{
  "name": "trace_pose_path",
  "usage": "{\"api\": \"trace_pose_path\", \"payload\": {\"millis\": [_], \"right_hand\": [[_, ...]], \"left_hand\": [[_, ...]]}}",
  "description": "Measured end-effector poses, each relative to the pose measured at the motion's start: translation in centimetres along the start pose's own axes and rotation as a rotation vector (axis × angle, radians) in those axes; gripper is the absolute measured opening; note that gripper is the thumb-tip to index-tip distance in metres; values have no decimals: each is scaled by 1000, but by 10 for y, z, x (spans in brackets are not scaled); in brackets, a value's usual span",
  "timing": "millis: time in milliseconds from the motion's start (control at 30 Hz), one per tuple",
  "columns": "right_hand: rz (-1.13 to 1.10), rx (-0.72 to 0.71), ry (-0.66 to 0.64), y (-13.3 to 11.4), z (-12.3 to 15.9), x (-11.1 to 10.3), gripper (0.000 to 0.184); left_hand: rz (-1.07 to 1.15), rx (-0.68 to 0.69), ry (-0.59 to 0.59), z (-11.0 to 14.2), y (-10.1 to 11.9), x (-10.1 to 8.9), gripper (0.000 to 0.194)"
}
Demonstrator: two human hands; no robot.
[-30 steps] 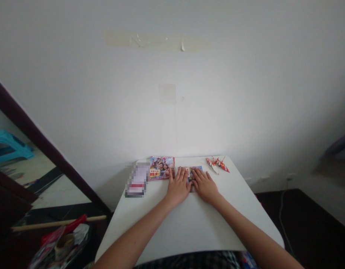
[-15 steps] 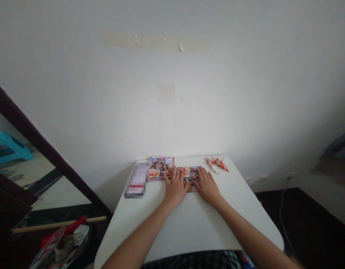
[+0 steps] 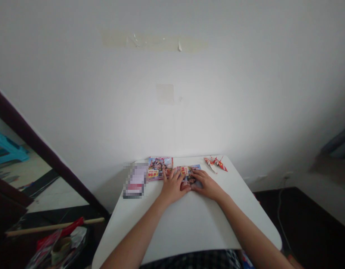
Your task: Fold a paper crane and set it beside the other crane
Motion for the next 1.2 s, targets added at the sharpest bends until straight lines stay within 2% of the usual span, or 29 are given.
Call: {"api": "trace_pose_path", "payload": {"millis": [100,200,533,633,767,833,933,1033,1133,1200], "right_hand": [[-72,46,-67,3,1,-7,67],[-109,53,-90,4,1,-12,70],[-161,53,-90,7,2,-15,63],[-140,46,-83,7,2,-16,54],[-74,14,-26,6,1,-18,28],[-34,12,2,6,1,-20,24],[25,69,33,5,1,-22,23],[99,188,33,3,2,-25,24],[155,310,33,4,4,-27,25],[155,343,40,5,4,-25,24]], "left_hand": [[-11,49,-66,-2,-8,-5,79],[11,63,-117,-4,-13,-11,79],[52,48,-66,-5,-12,-19,61],[64,33,-35,-5,-11,-21,53],[118,-10,-6,-7,-11,-23,43],[141,-46,18,-7,-12,-23,41],[163,-85,65,-8,-12,-25,41],[185,-104,95,-9,-13,-27,44],[187,-119,111,-10,-14,-27,39],[178,-134,120,-11,-14,-24,34]]}}
Point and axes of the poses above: each hand's wrist, its own z-axis away from the middle knuckle, its own x-axis out of the palm, y = z × x, the point moved 2 cm from there along -z, towards the middle knuckle, and after that the axes turned 9 degrees about -x, right-handed, at the moved point
